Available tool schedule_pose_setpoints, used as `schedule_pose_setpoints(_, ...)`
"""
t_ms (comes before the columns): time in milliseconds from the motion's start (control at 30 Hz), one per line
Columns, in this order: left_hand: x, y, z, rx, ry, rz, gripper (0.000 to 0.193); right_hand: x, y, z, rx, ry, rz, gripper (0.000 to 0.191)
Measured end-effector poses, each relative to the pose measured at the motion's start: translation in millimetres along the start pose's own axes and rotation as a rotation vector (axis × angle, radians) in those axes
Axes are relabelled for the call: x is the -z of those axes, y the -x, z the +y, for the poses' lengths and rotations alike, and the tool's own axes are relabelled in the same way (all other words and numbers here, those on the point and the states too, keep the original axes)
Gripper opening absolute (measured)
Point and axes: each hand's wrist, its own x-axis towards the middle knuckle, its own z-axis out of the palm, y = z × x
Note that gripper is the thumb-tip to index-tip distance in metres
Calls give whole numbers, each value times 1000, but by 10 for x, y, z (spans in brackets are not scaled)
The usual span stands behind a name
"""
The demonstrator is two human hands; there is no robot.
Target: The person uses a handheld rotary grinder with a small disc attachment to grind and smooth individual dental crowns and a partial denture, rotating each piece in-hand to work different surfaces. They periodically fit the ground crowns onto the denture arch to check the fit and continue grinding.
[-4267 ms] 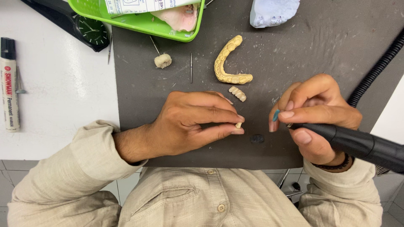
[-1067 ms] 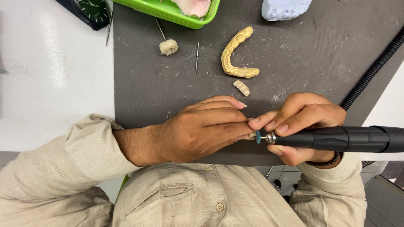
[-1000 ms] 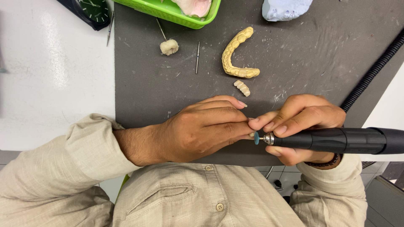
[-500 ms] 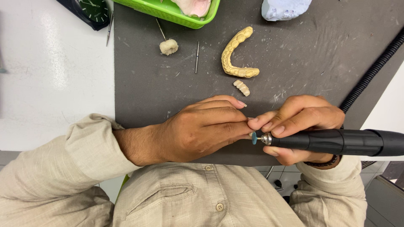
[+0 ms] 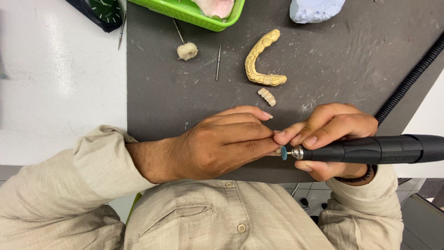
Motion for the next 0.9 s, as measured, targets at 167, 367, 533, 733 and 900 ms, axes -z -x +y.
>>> schedule_pose_setpoints(167, -12, -1, 3, -10, -8, 8, 24, -6, 6, 11, 2, -25, 11, 31)
schedule_pose_setpoints(367, -21, -17, 8, -6, -3, 8, 23, -7, 17, 7, -3, -39, 19, 31)
schedule_pose_setpoints(533, 12, -15, 18, -7, -13, -8, 23, 6, 7, -2, 1, -15, 0, 32)
schedule_pose_setpoints(733, -13, -21, 13, -2, -5, -6, 22, -2, 1, -30, 9, 20, -7, 33)
schedule_pose_setpoints(900, -12, -17, 14, -8, -22, -4, 23, -19, -6, -30, 28, 31, -8, 34)
